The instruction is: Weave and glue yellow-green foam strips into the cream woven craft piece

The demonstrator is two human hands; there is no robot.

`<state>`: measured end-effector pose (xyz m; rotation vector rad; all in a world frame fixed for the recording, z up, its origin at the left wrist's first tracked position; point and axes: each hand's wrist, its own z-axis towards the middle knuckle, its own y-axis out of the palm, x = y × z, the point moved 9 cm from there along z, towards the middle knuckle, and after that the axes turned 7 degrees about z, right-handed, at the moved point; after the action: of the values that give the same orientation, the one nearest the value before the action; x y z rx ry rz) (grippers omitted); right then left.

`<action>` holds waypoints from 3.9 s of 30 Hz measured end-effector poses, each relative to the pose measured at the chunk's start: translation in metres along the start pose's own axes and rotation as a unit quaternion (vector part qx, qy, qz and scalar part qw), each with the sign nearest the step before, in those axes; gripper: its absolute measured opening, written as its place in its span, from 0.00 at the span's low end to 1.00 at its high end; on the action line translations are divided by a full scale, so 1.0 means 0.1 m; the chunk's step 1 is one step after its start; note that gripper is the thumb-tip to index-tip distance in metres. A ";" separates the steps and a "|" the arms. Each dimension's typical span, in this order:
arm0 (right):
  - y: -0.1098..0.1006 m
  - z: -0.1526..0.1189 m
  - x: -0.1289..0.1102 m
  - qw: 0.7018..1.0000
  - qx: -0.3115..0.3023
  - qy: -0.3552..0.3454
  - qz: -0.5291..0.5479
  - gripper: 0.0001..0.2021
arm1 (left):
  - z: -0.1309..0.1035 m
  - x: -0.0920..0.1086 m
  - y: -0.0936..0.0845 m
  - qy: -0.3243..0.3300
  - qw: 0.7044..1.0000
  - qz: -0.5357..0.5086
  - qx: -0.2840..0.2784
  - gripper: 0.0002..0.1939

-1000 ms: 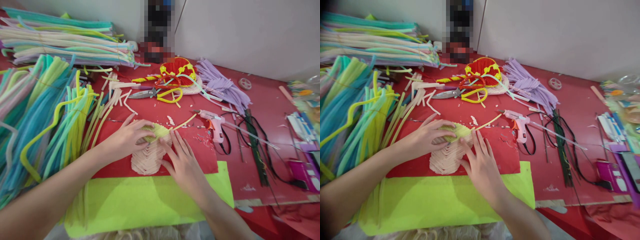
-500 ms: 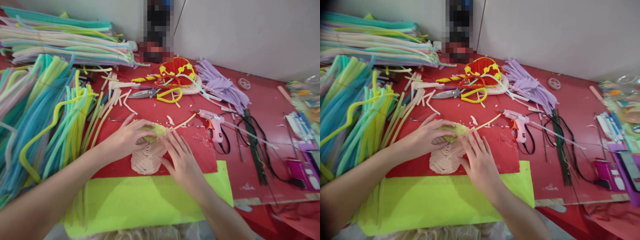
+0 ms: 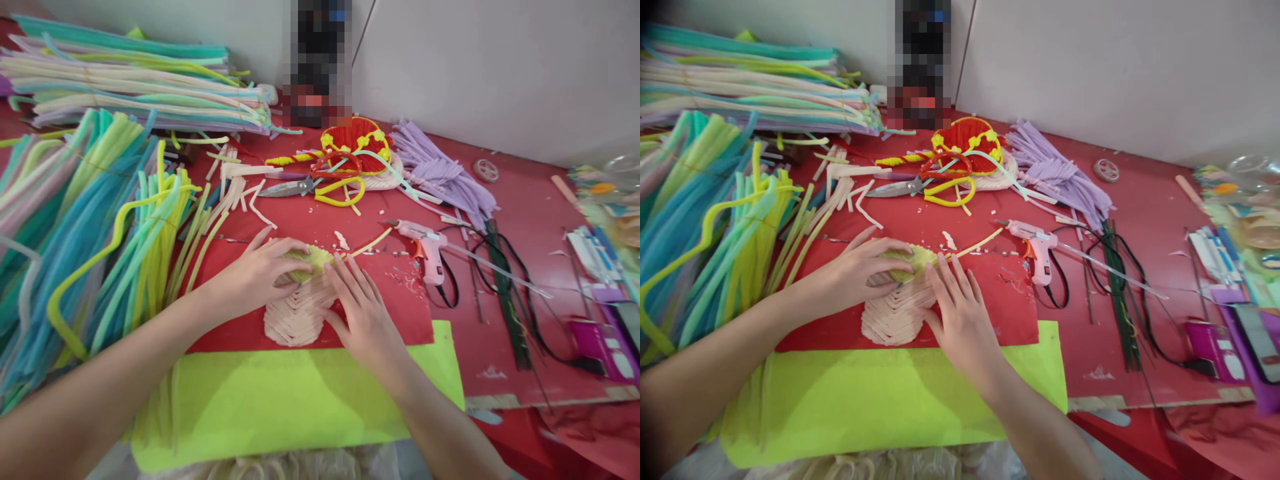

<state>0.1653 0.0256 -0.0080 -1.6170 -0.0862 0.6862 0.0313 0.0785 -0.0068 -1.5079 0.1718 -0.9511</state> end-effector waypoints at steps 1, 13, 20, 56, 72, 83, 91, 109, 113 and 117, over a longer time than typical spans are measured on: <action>0.00 0.00 0.00 1.000 0.000 0.000 -0.001 0.33 | 0.00 0.00 0.00 0.001 1.000 0.001 -0.001 0.12; 0.01 0.01 0.01 1.000 0.000 0.007 -0.015 0.31 | 0.00 0.00 0.00 0.003 1.000 0.006 0.001 0.12; 0.02 0.00 0.01 1.000 0.000 0.011 -0.016 0.31 | -0.01 -0.01 0.01 0.004 1.000 0.000 0.005 0.12; -0.02 -0.07 -0.02 1.000 -0.008 0.018 -0.015 0.27 | 0.00 0.00 0.00 -0.002 1.000 0.001 -0.007 0.13; 0.01 -0.08 -0.06 0.999 -0.009 0.027 -0.016 0.29 | 0.00 0.01 -0.02 -0.010 1.000 -0.014 -0.016 0.11; 0.03 -0.08 -0.05 0.999 -0.010 0.033 -0.021 0.28 | 0.01 -0.01 -0.01 -0.017 0.999 -0.025 -0.017 0.12; 0.02 -0.09 -0.06 0.999 -0.009 0.031 -0.020 0.28 | 0.01 0.01 -0.02 -0.014 1.000 -0.019 -0.014 0.12; 0.01 -0.09 -0.07 0.999 -0.008 0.028 -0.027 0.27 | 0.01 0.01 -0.02 -0.005 1.000 -0.004 -0.012 0.11; 0.02 -0.09 -0.07 0.999 -0.006 0.027 -0.023 0.28 | 0.00 0.01 -0.01 0.001 1.000 0.001 0.000 0.12; 0.02 -0.09 -0.06 1.000 -0.005 0.026 -0.013 0.28 | -0.01 -0.01 0.01 0.009 1.000 0.007 0.009 0.12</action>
<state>0.1643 0.0145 -0.0081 -1.6399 -0.0725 0.6235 0.0306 0.0781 -0.0076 -1.4792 0.1868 -0.9532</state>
